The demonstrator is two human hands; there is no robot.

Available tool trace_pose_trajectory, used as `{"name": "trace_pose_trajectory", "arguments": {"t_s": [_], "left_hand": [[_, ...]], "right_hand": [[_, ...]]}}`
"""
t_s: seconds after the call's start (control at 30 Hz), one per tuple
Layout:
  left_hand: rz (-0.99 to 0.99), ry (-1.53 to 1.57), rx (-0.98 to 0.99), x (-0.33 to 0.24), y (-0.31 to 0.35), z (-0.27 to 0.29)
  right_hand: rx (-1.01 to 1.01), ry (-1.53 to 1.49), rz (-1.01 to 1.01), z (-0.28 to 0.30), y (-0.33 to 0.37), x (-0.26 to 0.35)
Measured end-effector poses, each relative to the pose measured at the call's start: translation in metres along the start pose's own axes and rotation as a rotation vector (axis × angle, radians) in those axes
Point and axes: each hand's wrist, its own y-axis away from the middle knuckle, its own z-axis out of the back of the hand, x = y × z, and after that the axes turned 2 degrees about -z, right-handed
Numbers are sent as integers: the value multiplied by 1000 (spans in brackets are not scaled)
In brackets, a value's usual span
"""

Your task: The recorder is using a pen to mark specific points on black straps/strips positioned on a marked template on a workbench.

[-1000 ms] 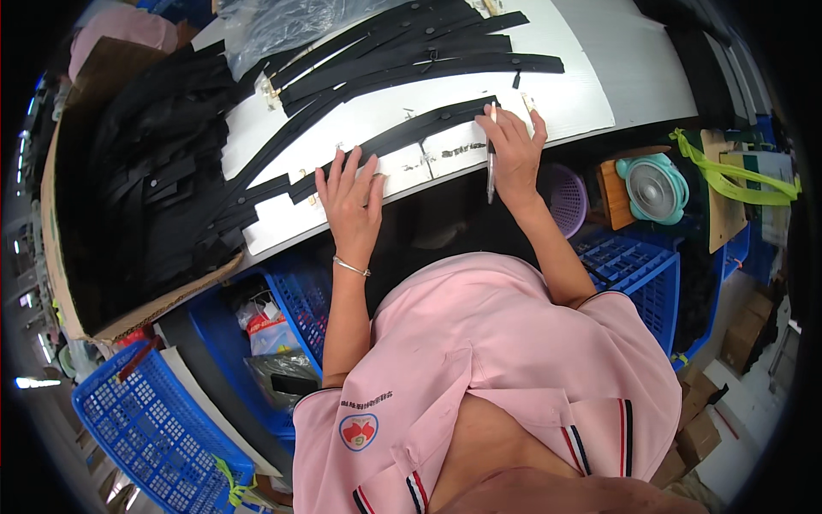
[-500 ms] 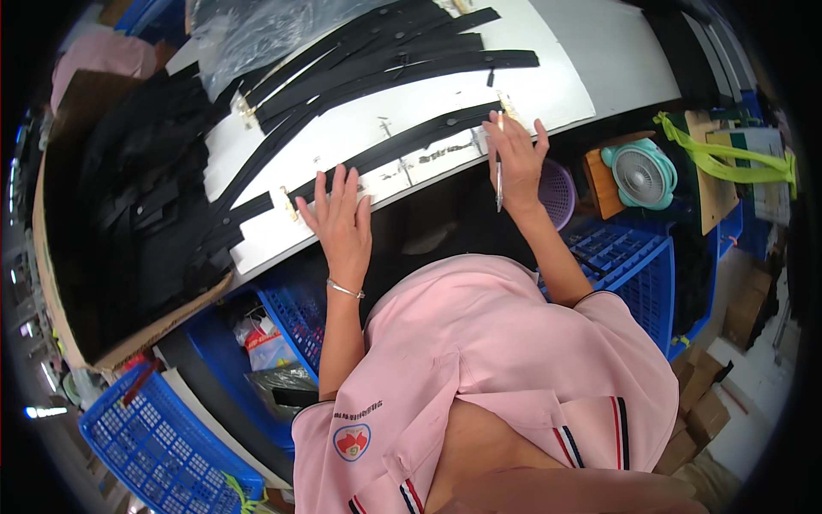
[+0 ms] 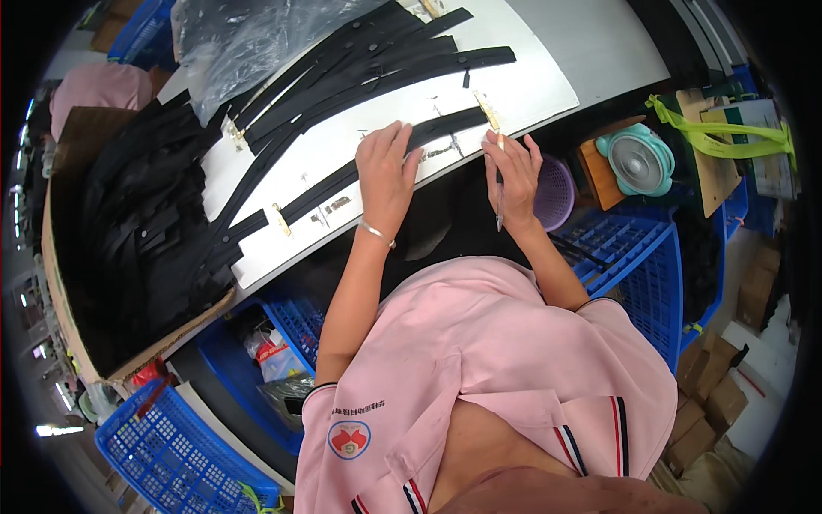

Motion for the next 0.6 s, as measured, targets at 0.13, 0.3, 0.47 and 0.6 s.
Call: {"name": "trace_pose_trajectory", "arguments": {"t_s": [0.13, 0.3, 0.47, 0.6], "left_hand": [[39, -39, 31, 5, -9, -4], [499, 331, -150, -30, -7, 43], [721, 992, -331, -60, 16, 124], [708, 1024, -482, -66, 54, 164]], "right_hand": [[-12, 0, 1, 7, -1, -3], [-18, 4, 19, 13, -6, -3], [2, -10, 62, 10, -5, 3], [1, -37, 136, 5, -6, 17]]}}
